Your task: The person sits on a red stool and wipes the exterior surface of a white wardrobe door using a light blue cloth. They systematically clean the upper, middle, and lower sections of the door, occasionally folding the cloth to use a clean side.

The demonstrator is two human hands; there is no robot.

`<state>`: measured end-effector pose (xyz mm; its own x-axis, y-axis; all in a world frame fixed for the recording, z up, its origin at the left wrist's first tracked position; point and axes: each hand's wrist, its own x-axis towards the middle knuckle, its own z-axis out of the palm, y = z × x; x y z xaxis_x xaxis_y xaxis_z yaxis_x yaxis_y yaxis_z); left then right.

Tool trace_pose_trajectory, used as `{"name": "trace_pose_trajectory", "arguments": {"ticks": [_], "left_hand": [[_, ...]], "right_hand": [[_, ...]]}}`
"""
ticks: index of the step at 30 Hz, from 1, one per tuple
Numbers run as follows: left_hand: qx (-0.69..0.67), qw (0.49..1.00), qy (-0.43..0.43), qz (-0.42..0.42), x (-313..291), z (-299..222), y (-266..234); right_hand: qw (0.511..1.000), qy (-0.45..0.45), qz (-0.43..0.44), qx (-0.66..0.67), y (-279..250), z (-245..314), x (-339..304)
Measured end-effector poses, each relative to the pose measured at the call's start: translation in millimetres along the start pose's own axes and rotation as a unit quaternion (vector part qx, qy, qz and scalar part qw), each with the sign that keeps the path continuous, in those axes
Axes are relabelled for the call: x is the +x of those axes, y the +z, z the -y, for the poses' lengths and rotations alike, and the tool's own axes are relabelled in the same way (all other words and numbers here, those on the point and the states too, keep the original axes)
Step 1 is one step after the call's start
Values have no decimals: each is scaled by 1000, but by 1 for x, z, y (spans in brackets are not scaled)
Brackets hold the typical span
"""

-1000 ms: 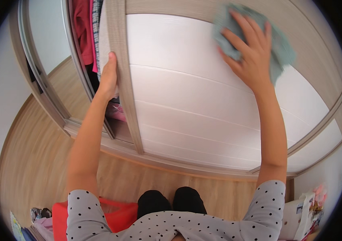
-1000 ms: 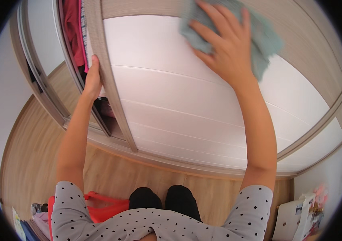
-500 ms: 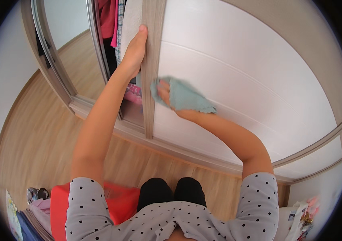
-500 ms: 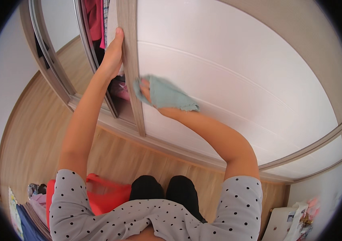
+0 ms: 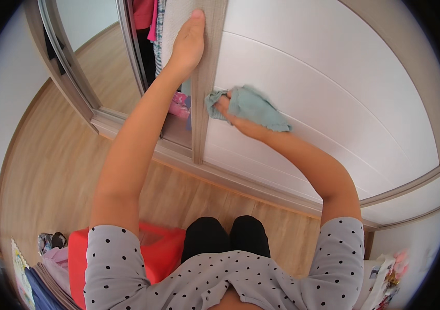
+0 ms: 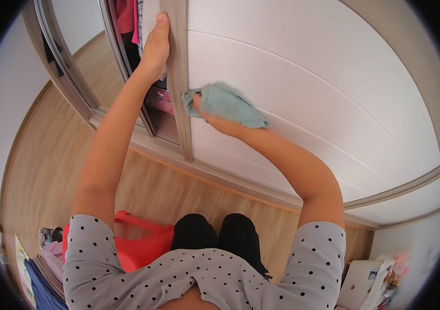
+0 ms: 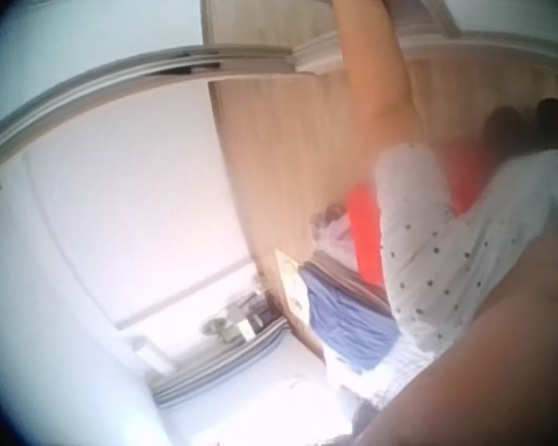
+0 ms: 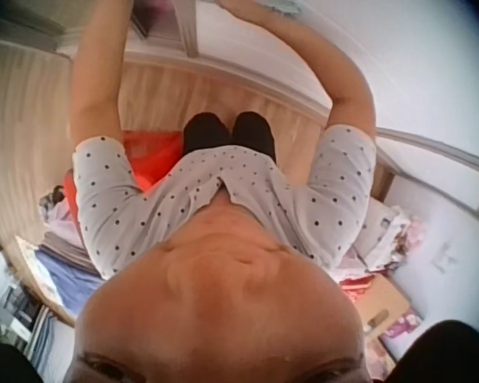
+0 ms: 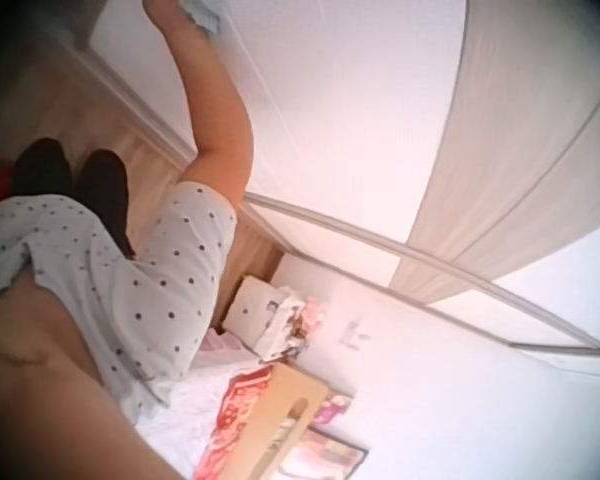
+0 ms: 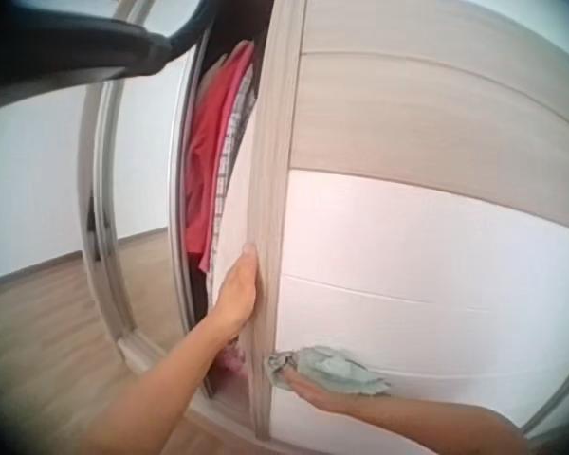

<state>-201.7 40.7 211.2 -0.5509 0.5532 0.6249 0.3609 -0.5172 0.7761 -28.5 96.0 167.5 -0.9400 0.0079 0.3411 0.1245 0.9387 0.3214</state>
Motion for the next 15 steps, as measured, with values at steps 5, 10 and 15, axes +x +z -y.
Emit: {"name": "trace_pose_trajectory", "arguments": {"ticks": [5,10,15], "left_hand": [[23,1000,-6,0,-2,-11,7],[205,970,128,-31,19,37,-24],[128,982,122,-72,9,25,0]], "right_hand": [[966,-16,-256,4,-2,-17,4],[953,200,66,220,-30,6,-28],[896,292,-5,335,-39,6,-33]]}}
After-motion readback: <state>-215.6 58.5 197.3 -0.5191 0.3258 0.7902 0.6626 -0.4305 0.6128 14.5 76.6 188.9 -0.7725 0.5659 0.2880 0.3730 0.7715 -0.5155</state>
